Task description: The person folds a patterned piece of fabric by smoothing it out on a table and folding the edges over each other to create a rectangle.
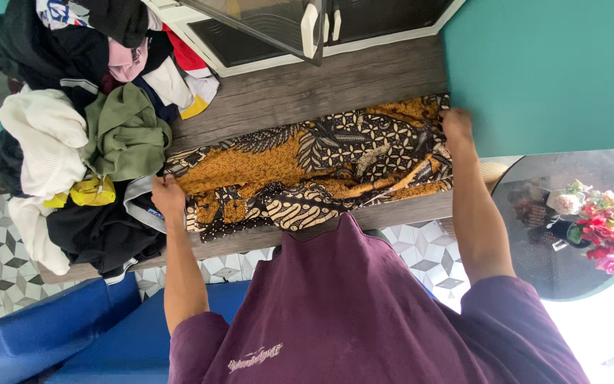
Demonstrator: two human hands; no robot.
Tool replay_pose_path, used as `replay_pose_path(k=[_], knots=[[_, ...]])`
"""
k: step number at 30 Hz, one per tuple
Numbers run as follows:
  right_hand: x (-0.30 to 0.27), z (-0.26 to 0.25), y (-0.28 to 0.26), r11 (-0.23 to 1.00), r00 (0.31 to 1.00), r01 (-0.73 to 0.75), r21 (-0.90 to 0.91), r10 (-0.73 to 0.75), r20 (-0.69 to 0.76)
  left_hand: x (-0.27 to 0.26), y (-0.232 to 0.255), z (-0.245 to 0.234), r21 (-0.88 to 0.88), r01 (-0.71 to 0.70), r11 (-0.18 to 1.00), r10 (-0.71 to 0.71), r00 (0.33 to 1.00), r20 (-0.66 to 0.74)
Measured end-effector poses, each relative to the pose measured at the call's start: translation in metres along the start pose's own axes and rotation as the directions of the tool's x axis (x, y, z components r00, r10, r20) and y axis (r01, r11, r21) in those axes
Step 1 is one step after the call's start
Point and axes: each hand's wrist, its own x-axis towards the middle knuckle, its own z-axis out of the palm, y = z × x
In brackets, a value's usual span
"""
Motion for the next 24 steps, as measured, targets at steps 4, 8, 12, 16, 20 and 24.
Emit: replay_pose_path(k=[4, 8, 12, 16, 20, 24], knots=[[-0.008, -0.011, 0.03, 0.98, 0.979, 0.192, -0.055, -0.195, -0.064, 0.004, -0.003, -0.009, -0.154, 0.186, 0.97, -0.17, 0.979, 0.109], [-0.011, -0.008, 0.066, 0.923, 0.923, 0.339, -0.183, -0.363, -0.123, -0.002, -0.007, -0.006, -0.064, 0.287, 0.956, -0.272, 0.945, 0.185], [-0.015, -0.005, 0.061, 0.909, 0.918, 0.359, -0.212, -0.385, -0.095, -0.001, -0.009, -0.004, 0.004, 0.161, 0.987, -0.16, 0.976, 0.149], [-0.047, -0.004, 0.034, 0.84, 0.972, 0.191, -0.509, -0.233, -0.019, -0.009, -0.004, -0.009, 0.319, -0.083, 0.944, 0.056, 0.994, 0.093], [-0.087, 0.009, -0.005, 0.622, 0.949, 0.207, -0.756, -0.315, 0.0, -0.017, 0.024, -0.01, 0.563, -0.227, 0.795, 0.228, 0.971, 0.07], [-0.07, 0.013, -0.018, 0.4, 0.867, 0.358, -0.844, -0.478, 0.141, -0.003, 0.047, 0.006, 0.552, -0.464, 0.692, 0.439, 0.879, 0.188]])
